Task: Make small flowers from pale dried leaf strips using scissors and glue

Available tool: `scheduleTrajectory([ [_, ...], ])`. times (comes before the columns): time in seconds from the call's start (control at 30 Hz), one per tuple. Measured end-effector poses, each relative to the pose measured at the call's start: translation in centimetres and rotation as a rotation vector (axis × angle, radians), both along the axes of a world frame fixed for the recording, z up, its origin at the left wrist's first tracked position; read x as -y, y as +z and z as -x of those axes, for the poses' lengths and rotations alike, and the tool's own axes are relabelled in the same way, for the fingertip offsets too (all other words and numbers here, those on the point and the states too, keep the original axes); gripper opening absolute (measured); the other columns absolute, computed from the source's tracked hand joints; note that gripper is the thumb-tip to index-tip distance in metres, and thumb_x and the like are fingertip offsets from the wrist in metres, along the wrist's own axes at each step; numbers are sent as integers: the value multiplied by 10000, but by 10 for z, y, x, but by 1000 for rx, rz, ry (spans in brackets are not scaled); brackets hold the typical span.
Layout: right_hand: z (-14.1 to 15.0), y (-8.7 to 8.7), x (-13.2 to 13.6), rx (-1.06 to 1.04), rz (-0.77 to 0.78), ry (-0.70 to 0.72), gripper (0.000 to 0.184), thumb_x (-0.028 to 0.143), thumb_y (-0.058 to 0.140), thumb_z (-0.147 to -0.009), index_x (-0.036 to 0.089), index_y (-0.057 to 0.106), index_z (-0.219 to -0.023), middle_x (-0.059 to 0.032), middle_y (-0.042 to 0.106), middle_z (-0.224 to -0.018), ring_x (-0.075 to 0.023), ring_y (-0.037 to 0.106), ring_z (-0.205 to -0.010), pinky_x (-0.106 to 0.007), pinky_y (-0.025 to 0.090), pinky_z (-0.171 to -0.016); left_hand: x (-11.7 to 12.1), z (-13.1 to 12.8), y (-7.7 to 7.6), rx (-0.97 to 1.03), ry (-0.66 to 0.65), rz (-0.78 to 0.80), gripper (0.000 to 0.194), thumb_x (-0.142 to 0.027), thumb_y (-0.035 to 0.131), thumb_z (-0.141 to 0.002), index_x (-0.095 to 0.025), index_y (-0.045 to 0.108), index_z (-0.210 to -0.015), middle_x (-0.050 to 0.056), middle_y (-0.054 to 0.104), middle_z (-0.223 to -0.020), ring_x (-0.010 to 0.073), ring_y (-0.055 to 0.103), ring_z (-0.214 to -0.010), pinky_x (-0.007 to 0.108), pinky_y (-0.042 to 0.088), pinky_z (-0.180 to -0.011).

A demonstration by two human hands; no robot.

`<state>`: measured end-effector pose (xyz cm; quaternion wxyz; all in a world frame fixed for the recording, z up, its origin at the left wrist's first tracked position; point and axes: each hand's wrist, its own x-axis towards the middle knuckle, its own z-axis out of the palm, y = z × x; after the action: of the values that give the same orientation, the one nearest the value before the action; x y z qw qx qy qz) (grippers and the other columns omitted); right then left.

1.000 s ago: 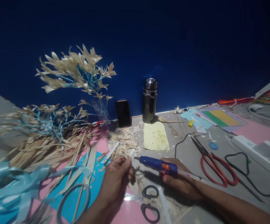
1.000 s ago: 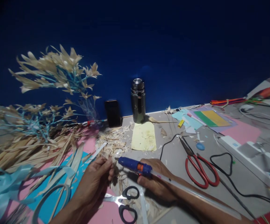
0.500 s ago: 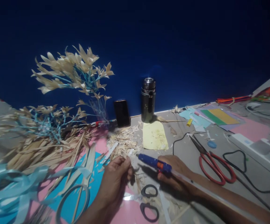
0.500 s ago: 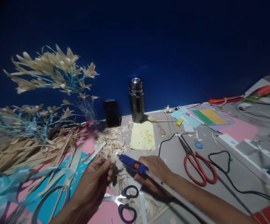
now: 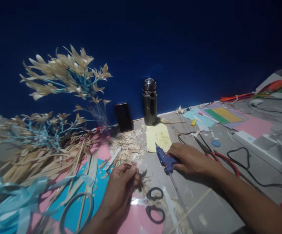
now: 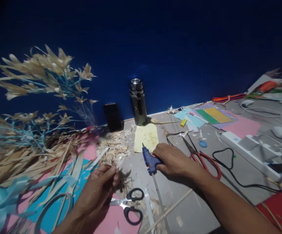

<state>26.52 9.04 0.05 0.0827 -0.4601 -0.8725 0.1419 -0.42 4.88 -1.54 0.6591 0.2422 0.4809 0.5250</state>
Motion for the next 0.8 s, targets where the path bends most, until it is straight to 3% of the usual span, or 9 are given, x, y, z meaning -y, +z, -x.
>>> scheduleTrajectory([
  [0.1,3,-1,4,-44,-141,36,77,190,646,-891,178,666,-964,-79,654,-975,-231,571,-910,-327,382,-790,2,-2,1,15,1,10,342,-263,942,-576,-146,636,-676,-1,627,-537,86,531,-469,170,413,-463],
  [0.23,34,1,22,-196,-595,44,190,137,527,-957,167,677,-843,-68,636,-800,-208,496,-748,-341,327,-684,7,-7,2,34,14,50,352,-229,954,-542,-141,647,-690,-2,641,-554,82,550,-463,168,436,-464],
  [0.37,68,8,34,-254,-833,229,230,179,504,-984,171,693,-854,-57,609,-759,-202,457,-707,-349,302,-649,13,-12,3,46,-24,34,337,-241,944,-565,-132,665,-720,-3,635,-540,78,546,-453,168,426,-462],
  [0.63,84,5,34,-220,-920,237,296,281,554,-1001,172,665,-749,-59,586,-707,-214,441,-699,-360,268,-617,17,-15,6,49,-58,-24,328,-266,936,-562,-135,648,-646,-1,627,-522,86,543,-447,191,417,-473],
  [0.8,86,3,37,-204,-944,241,261,241,561,-989,171,660,-758,-56,577,-690,-214,439,-692,-361,265,-610,19,-17,7,71,-56,-36,319,-260,934,-564,-140,648,-635,1,628,-523,92,545,-453,199,414,-478],
])
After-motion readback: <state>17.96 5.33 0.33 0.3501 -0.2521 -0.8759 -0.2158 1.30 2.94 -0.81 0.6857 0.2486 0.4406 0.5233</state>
